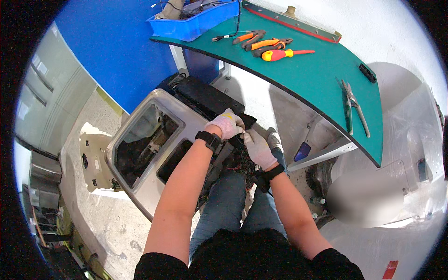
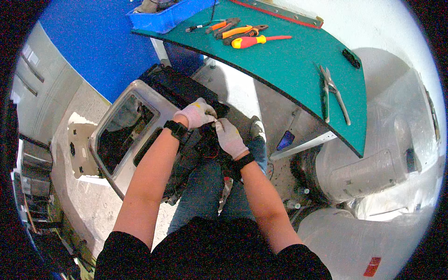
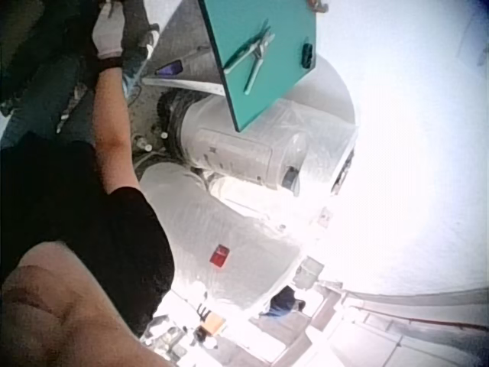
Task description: Assembling and wiring an electromechanical unit on a workshop bench.
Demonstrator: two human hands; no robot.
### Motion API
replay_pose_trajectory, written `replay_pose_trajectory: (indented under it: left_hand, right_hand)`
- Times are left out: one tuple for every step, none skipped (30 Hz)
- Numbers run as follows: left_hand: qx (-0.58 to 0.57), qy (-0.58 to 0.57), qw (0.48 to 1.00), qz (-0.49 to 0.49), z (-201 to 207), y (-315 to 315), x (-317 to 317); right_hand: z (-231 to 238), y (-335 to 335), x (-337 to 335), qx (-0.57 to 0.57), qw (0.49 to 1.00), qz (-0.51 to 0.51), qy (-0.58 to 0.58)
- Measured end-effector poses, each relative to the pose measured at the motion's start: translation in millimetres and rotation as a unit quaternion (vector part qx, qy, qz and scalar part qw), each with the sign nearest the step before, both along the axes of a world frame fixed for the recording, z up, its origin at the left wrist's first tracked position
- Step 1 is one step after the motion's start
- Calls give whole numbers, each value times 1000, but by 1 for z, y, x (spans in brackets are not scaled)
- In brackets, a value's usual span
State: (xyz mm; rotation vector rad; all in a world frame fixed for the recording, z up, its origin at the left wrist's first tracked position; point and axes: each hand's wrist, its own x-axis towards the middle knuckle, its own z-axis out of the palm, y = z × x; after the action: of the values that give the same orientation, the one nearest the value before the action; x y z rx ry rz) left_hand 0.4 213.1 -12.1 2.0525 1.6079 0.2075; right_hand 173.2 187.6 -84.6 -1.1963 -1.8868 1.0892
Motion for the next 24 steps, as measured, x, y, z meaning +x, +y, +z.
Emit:
replay_pose_trajectory:
  left_hand:
    - [1, 0, 1000, -5, 0, 1, 0]
    - [2, 0, 1000, -10, -1, 1, -1]
    - [2, 0, 1000, -8, -2, 1, -3]
    - [6, -1, 1000, -17, -4, 2, -5]
    - [9, -2, 1000, -27, -4, 2, -4]
    - [9, -4, 1000, -27, -3, 2, -3]
    - [4, -1, 1000, -19, -2, 1, -2]
    - [0, 2, 1000, -9, 0, 0, -1]
    - [0, 2, 1000, -9, 0, 1, -2]
    - [-3, -2, 1000, -14, -2, 1, -3]
    - [-5, -5, 1000, -18, -2, 2, -3]
    - [-5, -5, 1000, -18, -2, 2, -4]
    - [0, -3, 1000, -20, -1, 2, -4]
    - [4, 0, 1000, -22, -1, 1, -4]
    - [4, 0, 1000, -21, -3, 1, -4]
    - [6, 1, 1000, -19, -5, 2, -4]
    - [8, 2, 1000, -18, -6, 2, -4]
    - [8, 2, 1000, -18, -6, 3, -3]
    - [4, 2, 1000, -14, -7, 3, -3]
    - [0, 3, 1000, -10, -6, 2, -3]
    - [0, 3, 1000, -10, -4, 1, -3]
    - [-1, 6, 1000, -9, -3, 0, -3]
    - [-2, 9, 1000, -10, -1, -1, -2]
    - [-2, 9, 1000, -10, 0, -1, -1]
  right_hand:
    - [1, 0, 0, 10, 1000, -4, 0]
    - [2, -1, -1, 20, 1000, -7, 1]
    - [4, -1, -2, 20, 1000, -5, 1]
    - [6, -1, -2, 19, 1000, -2, -4]
    - [7, -1, -2, 16, 1000, 0, -11]
    - [9, -1, -1, 16, 1000, 0, -12]
    - [11, -1, -1, 17, 1000, -1, -15]
    - [12, -1, -2, 18, 1000, -2, -17]
    - [12, -1, -2, 18, 1000, -1, -17]
    - [12, 0, -2, 24, 999, 1, -26]
    - [12, 0, -2, 30, 999, 4, -35]
    - [12, 0, -2, 30, 999, 5, -35]
    - [12, -1, -2, 38, 999, 5, -33]
    - [13, -1, -3, 46, 998, 7, -30]
    - [13, -1, -3, 46, 998, 8, -30]
    - [12, 0, -2, 39, 999, 12, -30]
    - [12, 1, -1, 33, 999, 15, -30]
    - [10, 1, -1, 33, 999, 15, -30]
    - [8, 1, -2, 38, 999, 15, -19]
    - [9, 1, -2, 43, 999, 16, -7]
    - [10, 0, -4, 43, 999, 17, -6]
    - [10, -1, -5, 1, 1000, 11, 3]
    - [12, -2, -6, -40, 999, 4, 12]
    - [6, 0, -5, -40, 999, 4, 12]
